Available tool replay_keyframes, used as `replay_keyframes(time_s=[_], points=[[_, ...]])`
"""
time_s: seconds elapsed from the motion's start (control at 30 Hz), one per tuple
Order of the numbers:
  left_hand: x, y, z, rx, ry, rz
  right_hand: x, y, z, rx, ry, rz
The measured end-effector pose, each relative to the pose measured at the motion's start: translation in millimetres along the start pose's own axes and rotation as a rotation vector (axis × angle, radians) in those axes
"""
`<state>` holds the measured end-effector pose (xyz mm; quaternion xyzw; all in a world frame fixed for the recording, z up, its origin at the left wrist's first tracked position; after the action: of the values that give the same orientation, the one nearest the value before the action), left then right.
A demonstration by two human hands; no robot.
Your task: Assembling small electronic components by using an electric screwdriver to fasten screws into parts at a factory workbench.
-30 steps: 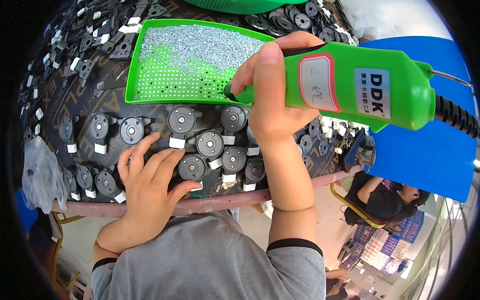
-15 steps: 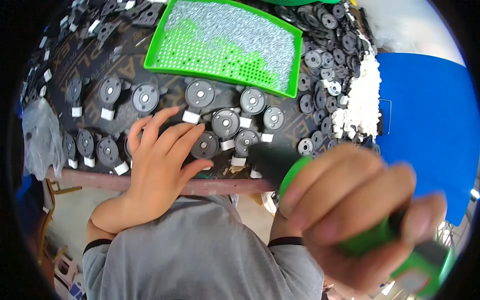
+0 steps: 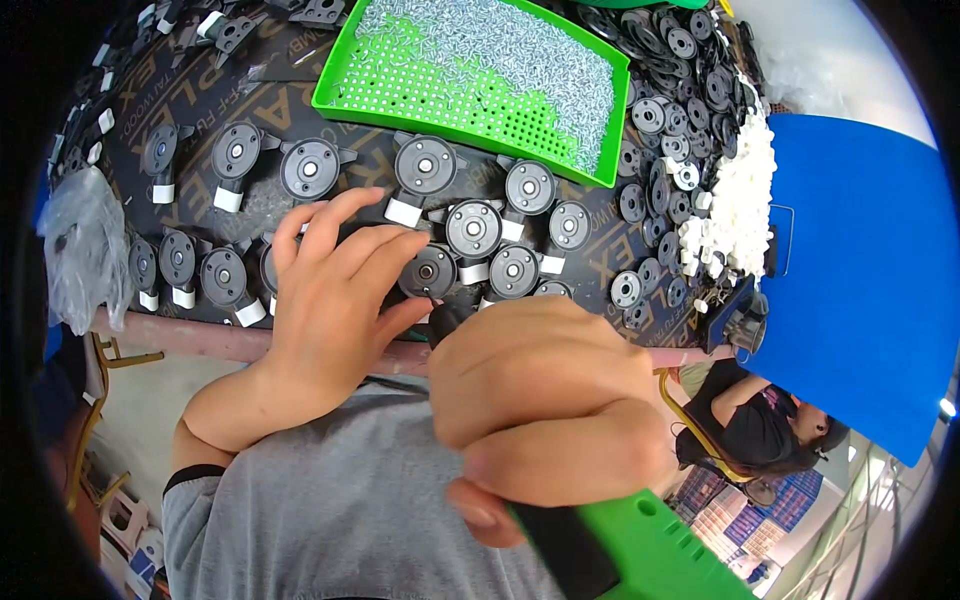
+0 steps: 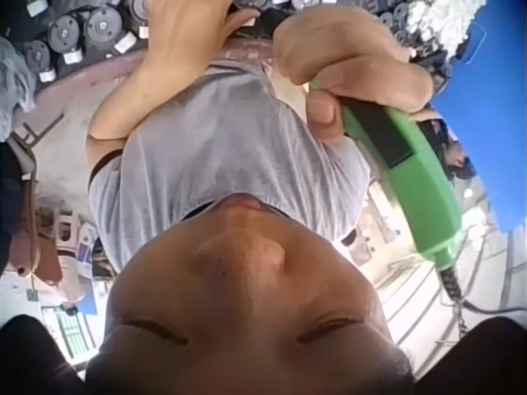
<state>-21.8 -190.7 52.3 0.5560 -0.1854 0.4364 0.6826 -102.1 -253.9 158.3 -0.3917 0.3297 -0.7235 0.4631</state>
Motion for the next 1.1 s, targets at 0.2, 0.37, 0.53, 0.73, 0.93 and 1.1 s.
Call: replay_keyframes(time_s=[0.2, 0.37, 0.53, 0.73, 0.93, 1.1], points=[[-4.2, -2.2, -7.6, 0.011, 0.058, 0.084, -3.4, 8.3, -16.7, -0.019, 0.424, -0.055], [-11.9, 3.2, -9.3, 0.019, 0.012, 0.128, 0.9, 6.0, -5.8, 0.033, 0.239, -0.001], [17.3, 0.6, -18.3, 0.042, -0.030, 0.123, 45.6, -20.5, -7.3, 0.157, 0.261, 0.112], [63.4, -29.6, -31.5, 0.024, -0.135, 0.368, 105.8, 3.9, -9.8, 0.024, 0.751, -0.111], [51.4, -24.4, -35.6, -0.015, -0.088, 0.311, 108.1, 48.6, 9.7, 0.052, 0.817, -0.214], [28.3, -8.4, -30.8, -0.081, -0.066, 0.124, 110.0, 68.8, 12.9, 0.017, 0.772, -0.186]])
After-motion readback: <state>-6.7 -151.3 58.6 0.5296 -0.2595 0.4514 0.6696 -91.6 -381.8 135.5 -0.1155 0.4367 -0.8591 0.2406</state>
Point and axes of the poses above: each hand's wrist, its own z-axis towards the middle knuckle, its own x-axis out of the back of the hand, y = z × x, the point moved 8 cm from there along z, towards the middle knuckle, and after that the axes turned 3 degrees about -x, right-handed, at the moved point
